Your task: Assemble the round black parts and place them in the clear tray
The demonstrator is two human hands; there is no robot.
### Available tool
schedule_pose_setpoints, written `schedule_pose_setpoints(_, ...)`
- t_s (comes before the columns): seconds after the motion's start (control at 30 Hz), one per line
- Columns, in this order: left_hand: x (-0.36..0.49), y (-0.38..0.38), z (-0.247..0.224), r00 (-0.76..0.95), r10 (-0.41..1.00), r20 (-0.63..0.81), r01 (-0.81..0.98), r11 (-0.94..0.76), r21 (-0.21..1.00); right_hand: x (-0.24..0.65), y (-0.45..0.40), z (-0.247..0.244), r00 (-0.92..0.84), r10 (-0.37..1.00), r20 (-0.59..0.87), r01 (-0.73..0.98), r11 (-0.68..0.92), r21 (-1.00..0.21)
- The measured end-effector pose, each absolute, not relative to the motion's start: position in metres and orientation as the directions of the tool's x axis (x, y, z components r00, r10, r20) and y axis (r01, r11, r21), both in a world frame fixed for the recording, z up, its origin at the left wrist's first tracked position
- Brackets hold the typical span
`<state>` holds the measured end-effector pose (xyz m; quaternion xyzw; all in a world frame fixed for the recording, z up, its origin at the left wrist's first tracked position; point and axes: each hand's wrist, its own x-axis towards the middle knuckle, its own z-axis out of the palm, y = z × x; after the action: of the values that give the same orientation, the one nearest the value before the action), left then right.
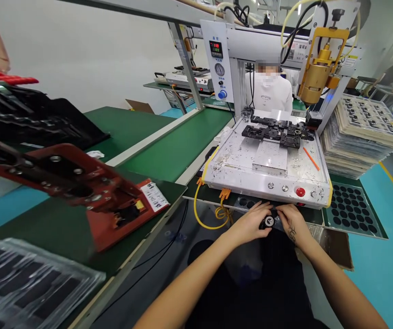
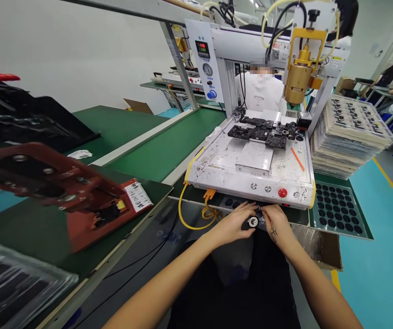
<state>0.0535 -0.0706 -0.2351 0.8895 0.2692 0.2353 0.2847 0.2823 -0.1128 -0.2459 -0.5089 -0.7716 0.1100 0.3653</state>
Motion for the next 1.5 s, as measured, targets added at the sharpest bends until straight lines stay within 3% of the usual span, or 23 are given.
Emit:
schedule_pose_setpoints(0.3, 0.047, -0.072, -0.244, 0.784, 0.585, 0.206, 0.297, -0.646, 0.703, 0.283, -0.115, -0.258, -0.344, 0.793, 0.503, 0.756, 0.551, -0.352)
schedule_pose_setpoints(0.63, 0.043, -0.059, -0.227, 0.845, 0.522, 0.115, 0.263, -0.594, 0.761, 0.293, -0.129, -0.299, -0.487, 0.571, 0.661, 0.660, 0.736, -0.149)
schedule_pose_setpoints(0.77, 0.040, -0.056, -0.230, 0.833, 0.541, 0.118, 0.269, -0.581, 0.768, 0.290, -0.154, -0.287, -0.468, 0.587, 0.660, 0.666, 0.725, -0.173)
schedule_pose_setpoints(0.93, 0.051, -0.054, -0.239, 0.726, 0.651, 0.221, 0.311, -0.598, 0.738, 0.281, -0.167, -0.266, -0.374, 0.696, 0.613, 0.731, 0.628, -0.268)
schedule_pose_setpoints(1.2, 0.043, -0.045, -0.232, 0.737, 0.631, 0.242, 0.286, -0.616, 0.734, 0.277, -0.144, -0.267, -0.303, 0.807, 0.507, 0.787, 0.512, -0.344)
schedule_pose_setpoints(1.5, 0.035, -0.078, -0.243, 0.713, 0.581, 0.393, 0.311, -0.764, 0.565, 0.268, -0.140, -0.260, -0.191, 0.840, 0.508, 0.782, 0.443, -0.439)
